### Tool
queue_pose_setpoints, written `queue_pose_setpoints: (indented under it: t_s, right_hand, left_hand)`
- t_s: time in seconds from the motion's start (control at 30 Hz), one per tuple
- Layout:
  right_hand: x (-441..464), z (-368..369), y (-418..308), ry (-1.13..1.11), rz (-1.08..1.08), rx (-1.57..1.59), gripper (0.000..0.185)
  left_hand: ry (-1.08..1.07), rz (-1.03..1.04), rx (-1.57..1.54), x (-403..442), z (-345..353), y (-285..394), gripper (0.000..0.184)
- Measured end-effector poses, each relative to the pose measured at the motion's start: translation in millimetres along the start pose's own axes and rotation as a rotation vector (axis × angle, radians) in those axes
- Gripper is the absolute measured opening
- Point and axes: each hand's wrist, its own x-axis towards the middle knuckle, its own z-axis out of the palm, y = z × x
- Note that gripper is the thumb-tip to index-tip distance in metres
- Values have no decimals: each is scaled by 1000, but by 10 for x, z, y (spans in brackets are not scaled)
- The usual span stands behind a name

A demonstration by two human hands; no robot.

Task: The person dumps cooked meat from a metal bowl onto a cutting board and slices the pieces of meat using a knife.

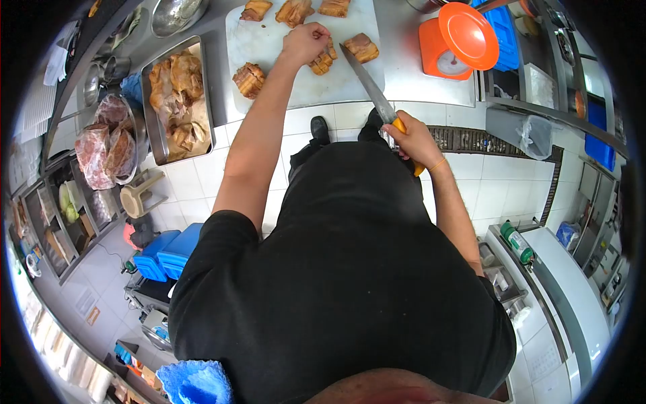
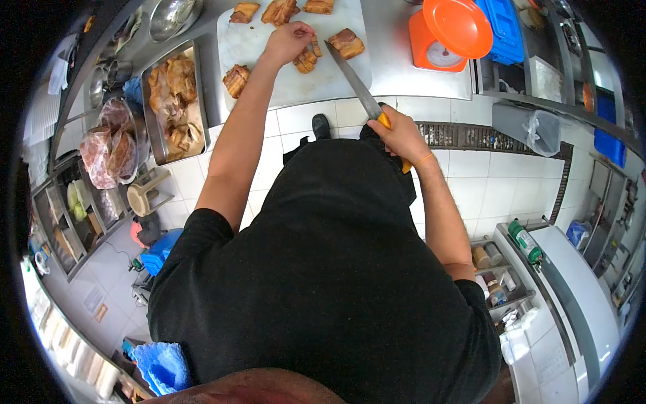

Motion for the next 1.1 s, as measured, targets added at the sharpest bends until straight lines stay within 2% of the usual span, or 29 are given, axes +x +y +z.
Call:
queue_pose_setpoints:
  t_s: [0.17, 0.23, 0.27, 0.33, 0.43, 0.53, 0.67, 0.73, 0.93, 1.03, 1.1]
  right_hand:
    - [44, -12, -50, 32, -47, -155, 35]
    - [159, 60, 62, 149, -225, -345, 35]
    - [207, 84, 132, 208, -314, -440, 35]
    - [221, 97, 84, 225, -275, -506, 34]
    - [232, 112, 24, 246, -251, -610, 33]
    - [211, 126, -27, 269, -261, -697, 32]
    - [165, 155, -122, 267, -255, -768, 32]
    - [160, 161, -150, 274, -249, -761, 33]
    - [116, 54, -261, 231, -209, -538, 34]
    - [-186, -104, -373, 185, -121, -361, 34]
    - [-404, -191, -408, 174, -21, -278, 34]
  left_hand:
    - [39, 33, 199, -247, -99, 123, 29]
    - [51, 76, 249, -308, -114, 150, 30]
    - [108, 138, 218, -346, -107, 126, 33]
    - [221, 259, 157, -464, -118, 116, 37]
    - [326, 183, 302, -911, -123, 272, 55]
    - [181, -47, 224, -1232, 9, 276, 74]
    - [133, -74, 30, -1098, 107, 186, 78]
    - [109, -86, -34, -978, 63, 223, 75]
    - [293, 44, 145, -613, 181, 150, 79]
    - [252, -42, 110, -693, 143, 243, 79]
    - [373, 68, 309, -873, 91, 470, 78]
